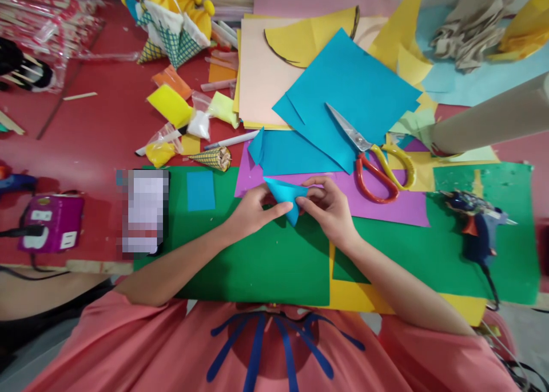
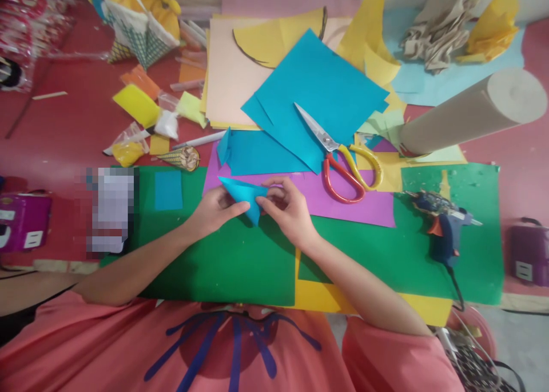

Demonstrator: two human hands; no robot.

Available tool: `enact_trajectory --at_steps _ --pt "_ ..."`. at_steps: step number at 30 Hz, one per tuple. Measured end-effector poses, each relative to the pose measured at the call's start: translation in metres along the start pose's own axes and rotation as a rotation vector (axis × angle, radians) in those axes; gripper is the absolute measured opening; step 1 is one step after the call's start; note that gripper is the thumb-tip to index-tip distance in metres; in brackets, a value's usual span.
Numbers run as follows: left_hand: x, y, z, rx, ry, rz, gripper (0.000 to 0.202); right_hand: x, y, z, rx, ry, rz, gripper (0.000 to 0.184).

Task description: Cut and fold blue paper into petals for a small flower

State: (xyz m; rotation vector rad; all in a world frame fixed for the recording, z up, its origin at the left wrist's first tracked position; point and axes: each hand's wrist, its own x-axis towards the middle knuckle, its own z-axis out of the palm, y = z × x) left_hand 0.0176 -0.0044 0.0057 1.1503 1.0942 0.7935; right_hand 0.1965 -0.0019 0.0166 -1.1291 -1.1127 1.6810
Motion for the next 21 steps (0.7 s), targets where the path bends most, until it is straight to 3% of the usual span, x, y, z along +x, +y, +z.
enact_trajectory --at_steps 6,11,21 --pt "0.000 0.008 -0.002 0.031 0.110 0.009 0.026 0.001 0.003 0.000 0.011 -0.049 0.056 0.041" --pt "0.002 0.011 -0.004 0.039 0.138 0.033 0.022 0.002 0.001 -0.002 0.012 -0.109 0.101 0.031" --pt "0.001 0.008 -0.003 0.086 0.147 0.003 0.024 0.002 0.005 -0.002 -0.006 -0.098 0.077 0.022"
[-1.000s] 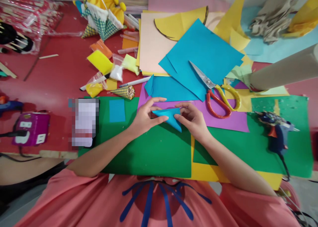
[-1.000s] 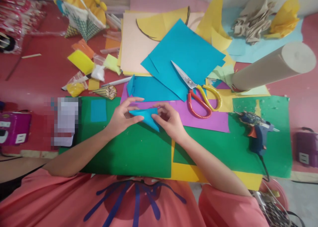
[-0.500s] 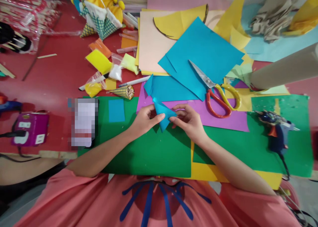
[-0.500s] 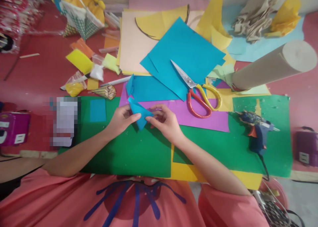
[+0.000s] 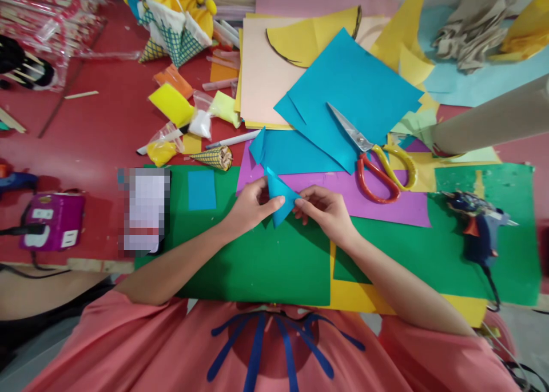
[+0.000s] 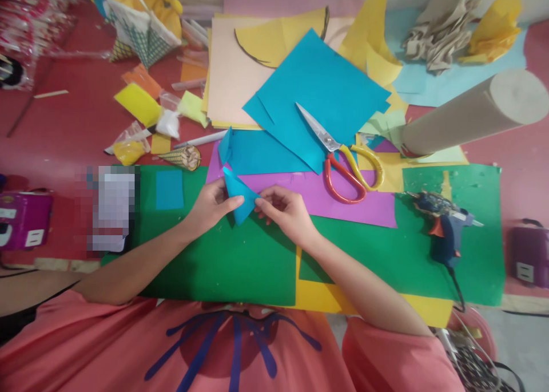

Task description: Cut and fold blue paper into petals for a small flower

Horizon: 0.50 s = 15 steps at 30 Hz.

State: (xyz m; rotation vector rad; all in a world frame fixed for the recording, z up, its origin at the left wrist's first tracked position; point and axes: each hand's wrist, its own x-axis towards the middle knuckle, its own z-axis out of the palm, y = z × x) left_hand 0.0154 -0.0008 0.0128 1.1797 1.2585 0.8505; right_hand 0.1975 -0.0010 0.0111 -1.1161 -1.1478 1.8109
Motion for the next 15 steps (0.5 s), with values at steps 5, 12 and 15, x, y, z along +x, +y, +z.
enact_trajectory --at_steps 5,12,15 --pt "-0.0004 0.0070 0.0021 0.065 -0.024 -0.060 0.026 0.0002 0.0007 0.0011 -0.013 -0.008 0.009 0.022" --pt "0.0011 0.0088 0.0013 0.053 0.043 -0.056 0.027 -0.0009 0.0007 0.0004 -0.039 -0.039 0.022 0.024" --pt "0.0016 0.0098 0.0020 0.040 0.040 -0.049 0.026 -0.0011 0.0008 0.0001 -0.031 -0.045 0.012 0.021"
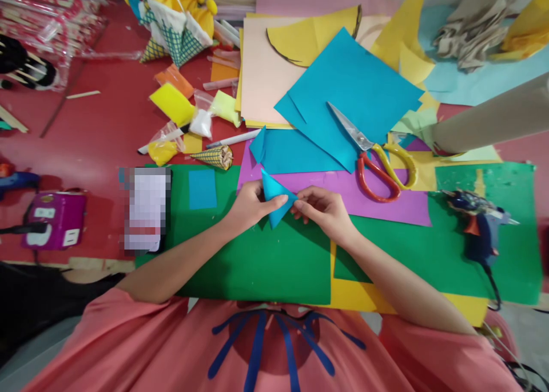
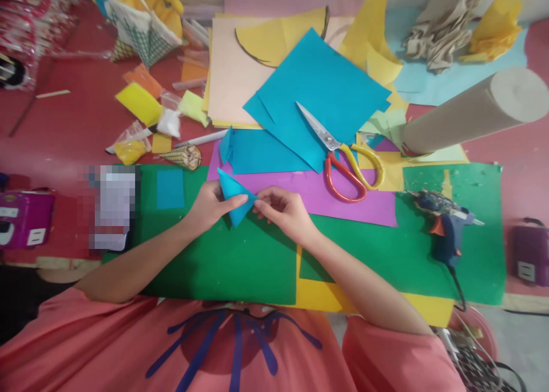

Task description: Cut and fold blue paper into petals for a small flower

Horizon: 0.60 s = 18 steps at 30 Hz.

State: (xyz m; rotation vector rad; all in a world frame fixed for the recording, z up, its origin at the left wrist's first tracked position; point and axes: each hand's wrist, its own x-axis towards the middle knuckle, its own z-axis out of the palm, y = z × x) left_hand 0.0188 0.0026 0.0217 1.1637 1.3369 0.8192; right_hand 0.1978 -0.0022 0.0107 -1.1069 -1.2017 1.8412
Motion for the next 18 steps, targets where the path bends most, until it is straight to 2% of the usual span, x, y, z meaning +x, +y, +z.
enact_trajectory --at_steps 18 --pt "-0.0005 0.0028 0.0011 0.020 0.008 -0.017 0.026 0.0011 0.0019 0.0003 -0.001 0.018 0.012 0.023"
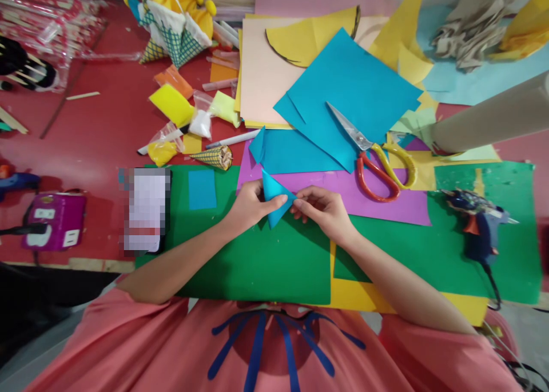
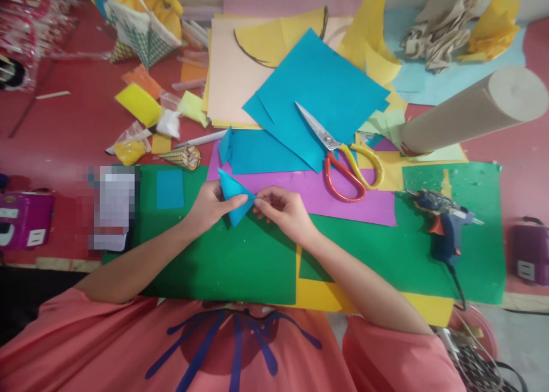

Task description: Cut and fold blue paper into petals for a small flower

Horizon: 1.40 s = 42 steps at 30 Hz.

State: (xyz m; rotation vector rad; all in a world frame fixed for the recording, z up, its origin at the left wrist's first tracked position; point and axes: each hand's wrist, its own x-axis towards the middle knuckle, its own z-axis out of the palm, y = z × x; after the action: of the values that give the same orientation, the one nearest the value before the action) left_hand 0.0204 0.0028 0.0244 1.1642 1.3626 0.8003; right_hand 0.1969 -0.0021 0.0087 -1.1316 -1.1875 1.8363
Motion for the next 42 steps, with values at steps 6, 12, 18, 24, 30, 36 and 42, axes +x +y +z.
enact_trajectory --at_steps 6,12,18,24,30,36,42 --pt "0.000 0.000 0.000 0.000 0.006 -0.006 0.025 0.000 -0.001 0.000 -0.011 0.004 0.003 0.023" --pt "0.000 0.000 0.000 0.012 0.008 -0.002 0.026 0.000 -0.001 0.000 -0.005 0.007 0.006 0.023" --pt "0.000 0.000 0.000 0.025 -0.006 0.005 0.026 -0.001 -0.002 -0.001 -0.021 -0.011 0.003 0.025" --pt "-0.001 -0.004 0.001 0.006 -0.022 0.008 0.026 -0.002 -0.003 -0.001 -0.049 0.012 -0.035 0.022" --pt "-0.001 -0.005 -0.003 -0.109 -0.090 0.019 0.028 -0.002 -0.006 -0.005 -0.041 0.074 -0.043 0.024" --pt "0.000 0.004 -0.005 -0.092 -0.054 0.017 0.029 0.000 -0.008 -0.010 -0.011 0.096 -0.063 0.022" --pt "0.000 0.004 -0.004 -0.040 -0.006 0.010 0.031 -0.001 -0.009 -0.011 -0.044 0.111 -0.064 0.024"
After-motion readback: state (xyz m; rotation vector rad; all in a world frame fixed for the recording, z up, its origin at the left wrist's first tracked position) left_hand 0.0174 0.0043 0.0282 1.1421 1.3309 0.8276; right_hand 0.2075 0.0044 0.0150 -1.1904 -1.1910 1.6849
